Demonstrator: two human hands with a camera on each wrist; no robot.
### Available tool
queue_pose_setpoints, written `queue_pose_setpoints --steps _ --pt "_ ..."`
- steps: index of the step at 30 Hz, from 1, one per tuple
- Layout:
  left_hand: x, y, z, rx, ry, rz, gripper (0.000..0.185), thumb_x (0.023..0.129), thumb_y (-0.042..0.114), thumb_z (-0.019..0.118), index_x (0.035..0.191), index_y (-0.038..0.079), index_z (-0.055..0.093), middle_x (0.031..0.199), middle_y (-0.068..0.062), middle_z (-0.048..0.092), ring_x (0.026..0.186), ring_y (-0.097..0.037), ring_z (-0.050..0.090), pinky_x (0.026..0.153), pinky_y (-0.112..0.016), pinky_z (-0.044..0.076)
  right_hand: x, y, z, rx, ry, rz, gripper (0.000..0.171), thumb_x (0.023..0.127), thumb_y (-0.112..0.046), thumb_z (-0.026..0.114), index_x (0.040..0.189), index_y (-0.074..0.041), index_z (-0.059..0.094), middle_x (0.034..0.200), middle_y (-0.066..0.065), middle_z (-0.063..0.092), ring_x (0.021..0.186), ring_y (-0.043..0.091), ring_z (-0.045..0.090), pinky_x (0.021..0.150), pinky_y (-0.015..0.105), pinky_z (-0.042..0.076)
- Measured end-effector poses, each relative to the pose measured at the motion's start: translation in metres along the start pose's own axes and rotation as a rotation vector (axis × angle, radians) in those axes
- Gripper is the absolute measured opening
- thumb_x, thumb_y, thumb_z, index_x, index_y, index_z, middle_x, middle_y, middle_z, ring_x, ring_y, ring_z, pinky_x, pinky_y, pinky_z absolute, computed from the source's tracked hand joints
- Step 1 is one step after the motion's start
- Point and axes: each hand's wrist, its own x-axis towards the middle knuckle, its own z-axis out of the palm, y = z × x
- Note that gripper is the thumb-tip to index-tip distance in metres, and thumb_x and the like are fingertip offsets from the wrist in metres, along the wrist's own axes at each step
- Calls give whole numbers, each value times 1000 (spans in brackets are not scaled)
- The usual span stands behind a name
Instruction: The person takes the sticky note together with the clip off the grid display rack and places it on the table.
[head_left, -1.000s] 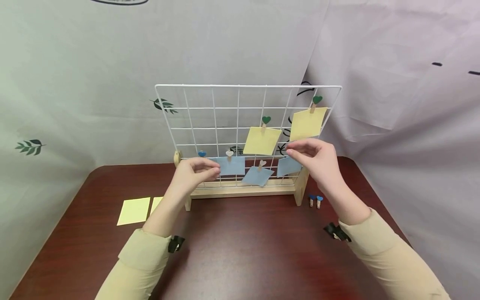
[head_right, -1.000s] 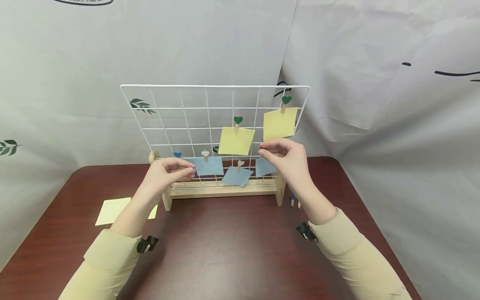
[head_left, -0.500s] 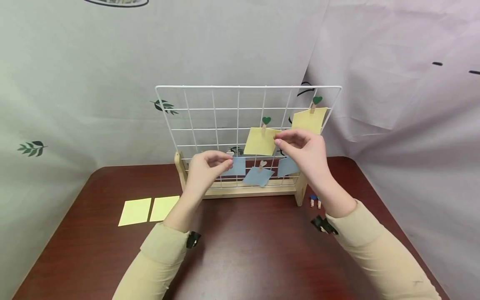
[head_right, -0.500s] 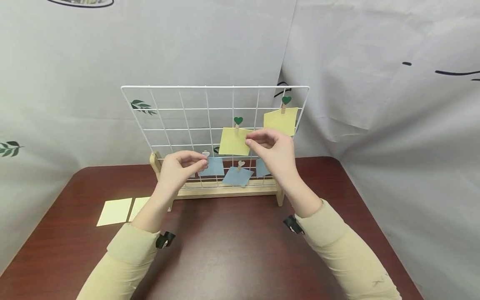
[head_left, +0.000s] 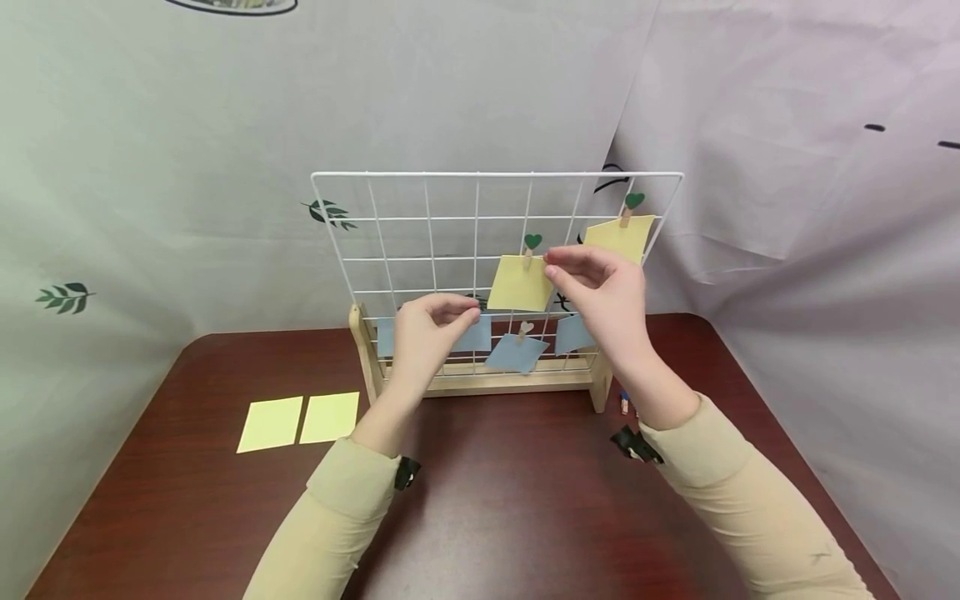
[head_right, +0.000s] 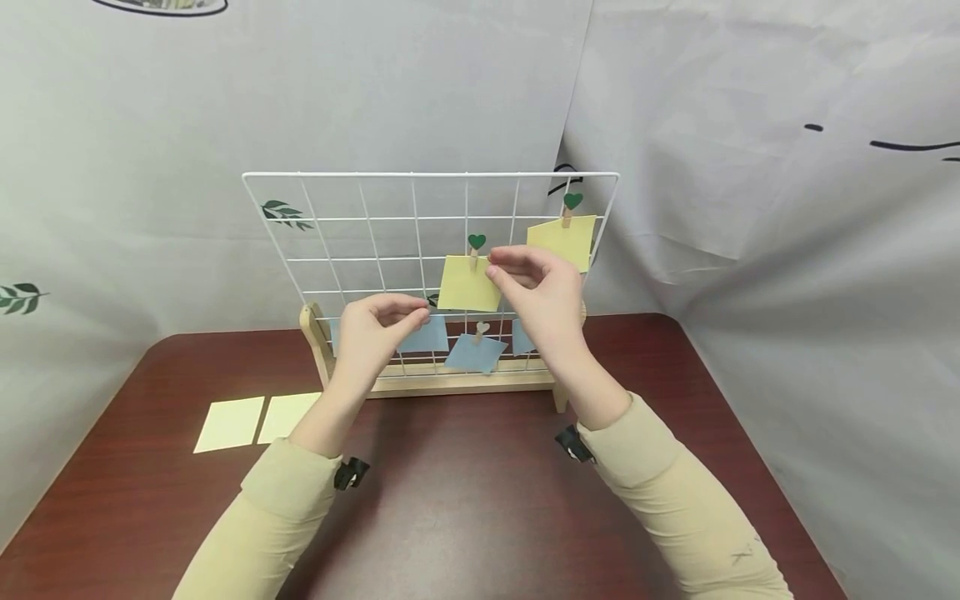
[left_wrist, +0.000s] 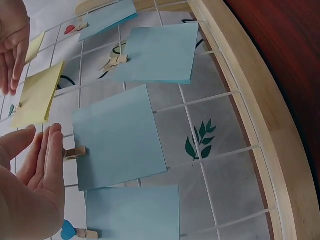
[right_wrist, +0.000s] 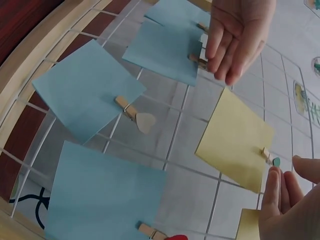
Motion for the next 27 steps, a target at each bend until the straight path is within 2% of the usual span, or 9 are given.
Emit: queue_pose_setpoints --steps 2,7,9,18,22,25,27 --pt "0 1 2 18 6 7 14 93 7 81 106 2 83 98 -17 83 87 -28 81 73 -12 57 0 0 2 6 10 -4 23 94 -2 79 116 7 77 102 -8 79 92 -2 75 90 16 62" --pt "1 3 7 66 9 37 14 93 9 82 106 3 84 100 -15 83 88 -29 81 73 -12 57 -1 -2 7 7 24 -19 24 94 5 76 118 8 75 115 20 79 91 -4 74 88 16 62" --pt "2 4 7 73 10 46 14 93 9 82 106 2 84 100 -15 83 88 -29 81 72 -12 57 -1 -3 8 9 24 -27 25 94 7 75 118 9 75 118 27 76 91 -5 74 87 15 62" --pt "5 7 8 104 27 51 14 93 10 81 106 4 84 101 -14 83 85 -28 80 67 -12 51 2 -6 11 8 31 -34 27 94 8 73 121 11 73 121 29 75 90 -8 72 87 13 61" --pt "5 8 9 140 33 57 15 95 12 81 107 4 84 101 -13 83 86 -27 80 68 -15 53 3 -6 13 4 36 -39 29 94 8 73 123 10 73 122 30 75 92 -7 72 88 14 61" --pt "4 8 11 164 36 63 16 95 14 81 108 5 84 101 -12 84 87 -25 81 70 -21 57 3 -6 13 -12 39 -37 30 95 6 73 124 8 74 122 27 76 96 -4 73 88 14 61" --pt "4 8 12 170 37 66 16 95 15 81 109 6 84 101 -11 84 88 -24 81 71 -25 59 4 -7 13 -29 38 -35 30 95 5 73 126 6 74 123 25 76 101 3 76 89 15 61"
